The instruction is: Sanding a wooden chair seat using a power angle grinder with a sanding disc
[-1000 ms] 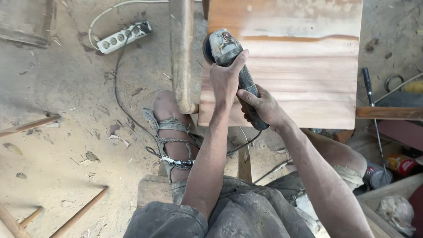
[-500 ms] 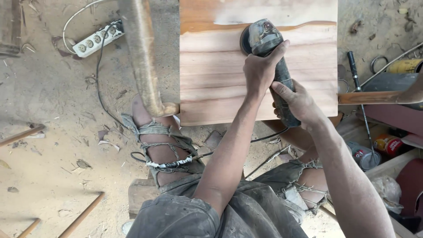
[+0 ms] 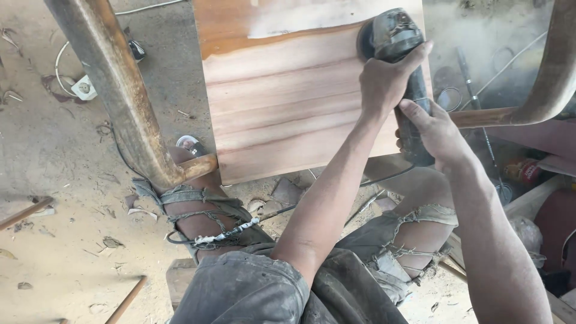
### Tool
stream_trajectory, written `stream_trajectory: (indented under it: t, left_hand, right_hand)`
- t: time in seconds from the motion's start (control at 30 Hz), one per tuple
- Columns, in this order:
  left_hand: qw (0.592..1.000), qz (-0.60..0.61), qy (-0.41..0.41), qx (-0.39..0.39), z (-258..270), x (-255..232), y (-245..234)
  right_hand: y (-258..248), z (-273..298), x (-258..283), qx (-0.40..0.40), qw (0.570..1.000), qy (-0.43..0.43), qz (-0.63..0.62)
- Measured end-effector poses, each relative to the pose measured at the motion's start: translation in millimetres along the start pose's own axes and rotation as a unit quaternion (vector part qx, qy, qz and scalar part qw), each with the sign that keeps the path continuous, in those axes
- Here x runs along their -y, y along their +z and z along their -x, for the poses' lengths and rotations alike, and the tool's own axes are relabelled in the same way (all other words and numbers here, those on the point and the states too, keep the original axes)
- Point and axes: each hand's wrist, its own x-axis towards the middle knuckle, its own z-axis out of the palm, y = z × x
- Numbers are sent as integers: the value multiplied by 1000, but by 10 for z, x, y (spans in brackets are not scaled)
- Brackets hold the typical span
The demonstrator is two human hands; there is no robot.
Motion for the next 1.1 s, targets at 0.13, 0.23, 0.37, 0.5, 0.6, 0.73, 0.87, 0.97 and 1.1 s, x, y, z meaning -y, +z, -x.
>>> stream_trajectory:
  t: [0.13, 0.23, 0.37, 0.5, 0.6, 0.73, 0.87, 0.97, 1.1]
  left_hand:
    - [997, -49, -24, 60, -120, -22, 232]
    - [992, -89, -13, 89, -212, 49, 449]
    - [985, -123, 5, 123, -249, 123, 500]
    - [984, -112, 25, 138, -83, 107, -25]
    - [989, -109, -63, 80, 96, 154, -628]
    - [991, 0, -31, -128, 388, 167, -1518]
    - [967, 26, -34, -253, 607, 1, -2274]
    - [962, 20, -62, -266, 639, -95, -2418]
    - [967, 47, -64, -243, 525, -131, -2296]
  right_hand:
    - [-143, -9, -11, -47, 999, 4, 19]
    - [-290, -44, -150, -74, 997, -1, -11]
    - [-191, 18, -236, -110, 993, -8, -43]
    - [401, 70, -406, -71, 988, -71, -115]
    - [952, 23, -611, -89, 985, -38, -146]
    - [1700, 122, -540, 33, 993, -23, -112]
    - [2325, 151, -375, 129, 991, -27, -23]
    - [2437, 88, -372, 137, 990, -27, 6]
    - [2224, 88, -196, 118, 992, -36, 27]
